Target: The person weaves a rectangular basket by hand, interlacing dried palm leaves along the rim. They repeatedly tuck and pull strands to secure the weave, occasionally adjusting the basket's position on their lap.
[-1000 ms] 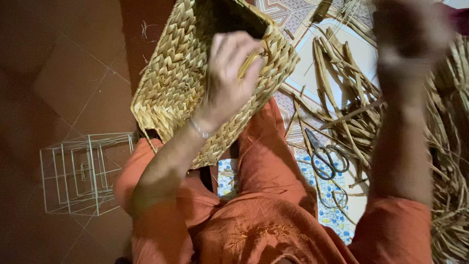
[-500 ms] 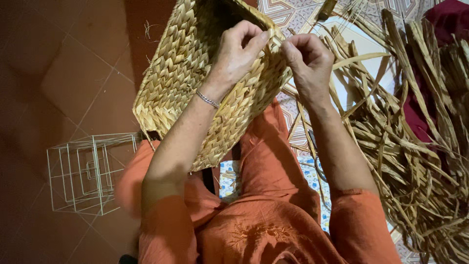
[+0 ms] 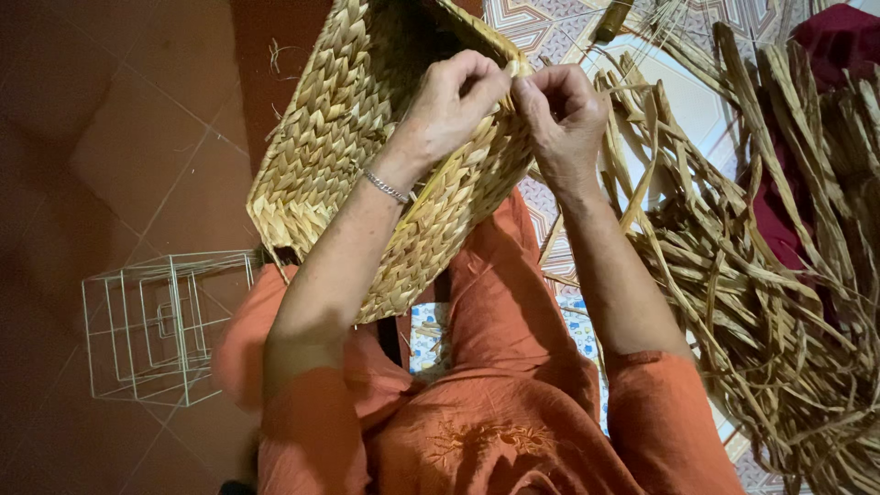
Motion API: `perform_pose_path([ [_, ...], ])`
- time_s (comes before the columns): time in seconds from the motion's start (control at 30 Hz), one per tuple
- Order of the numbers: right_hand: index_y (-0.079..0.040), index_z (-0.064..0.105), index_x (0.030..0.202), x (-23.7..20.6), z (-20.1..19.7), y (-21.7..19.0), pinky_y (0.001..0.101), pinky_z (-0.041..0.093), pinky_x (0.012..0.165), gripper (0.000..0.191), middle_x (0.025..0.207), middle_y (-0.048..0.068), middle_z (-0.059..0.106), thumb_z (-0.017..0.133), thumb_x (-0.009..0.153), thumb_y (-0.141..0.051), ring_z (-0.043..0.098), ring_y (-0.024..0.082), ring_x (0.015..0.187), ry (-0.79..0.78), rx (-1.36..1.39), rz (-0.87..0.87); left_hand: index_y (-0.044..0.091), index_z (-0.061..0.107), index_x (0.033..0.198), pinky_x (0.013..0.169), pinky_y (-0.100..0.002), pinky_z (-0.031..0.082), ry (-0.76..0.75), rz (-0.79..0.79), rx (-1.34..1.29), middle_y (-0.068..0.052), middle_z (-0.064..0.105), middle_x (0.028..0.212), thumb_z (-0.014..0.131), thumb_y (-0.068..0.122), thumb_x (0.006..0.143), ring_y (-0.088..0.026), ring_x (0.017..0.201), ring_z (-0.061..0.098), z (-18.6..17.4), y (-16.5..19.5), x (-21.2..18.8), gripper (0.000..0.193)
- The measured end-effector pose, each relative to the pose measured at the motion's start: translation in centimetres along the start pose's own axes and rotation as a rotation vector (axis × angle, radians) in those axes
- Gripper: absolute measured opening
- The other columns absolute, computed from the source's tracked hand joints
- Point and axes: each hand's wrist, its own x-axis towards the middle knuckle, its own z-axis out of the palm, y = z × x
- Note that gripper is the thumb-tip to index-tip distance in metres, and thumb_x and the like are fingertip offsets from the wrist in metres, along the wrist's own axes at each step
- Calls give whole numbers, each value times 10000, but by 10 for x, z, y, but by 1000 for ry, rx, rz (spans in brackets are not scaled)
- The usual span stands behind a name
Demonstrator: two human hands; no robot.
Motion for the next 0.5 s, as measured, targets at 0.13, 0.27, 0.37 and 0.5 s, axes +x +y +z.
perform_pose_path([
  [0.13,-48,651,996,1,-7,1,244,590,684,113,883,24,695,709,1037,-136,658,77,753,-48,162,101,14,612,1096,815,-310,545,-4,142,295,-79,621,1025,816,117,792,-167,933,605,-1,10,-12,381],
  [0.27,-37,649,1015,-1,-14,4,252,534,758,123,910,27,678,716,1047,-134,612,90,798,-4,353,167,41,459,1208,925,-380,515,215,418,717,-114,507,1118,840,103,747,-242,1073,543,17,10,-16,601],
  [0.37,-37,648,1017,-3,-17,6,252,516,768,122,914,14,668,710,1057,-134,598,82,810,7,350,190,52,505,1236,846,-368,515,322,544,983,-105,494,1111,814,45,840,-241,1039,526,26,8,-20,502],
  [0.5,-42,641,1012,-3,-16,5,247,515,767,117,913,9,661,699,1072,-123,594,80,812,-8,356,157,-43,600,1142,821,-348,572,290,691,994,-148,565,1078,741,26,925,-258,1005,578,27,7,-24,268],
])
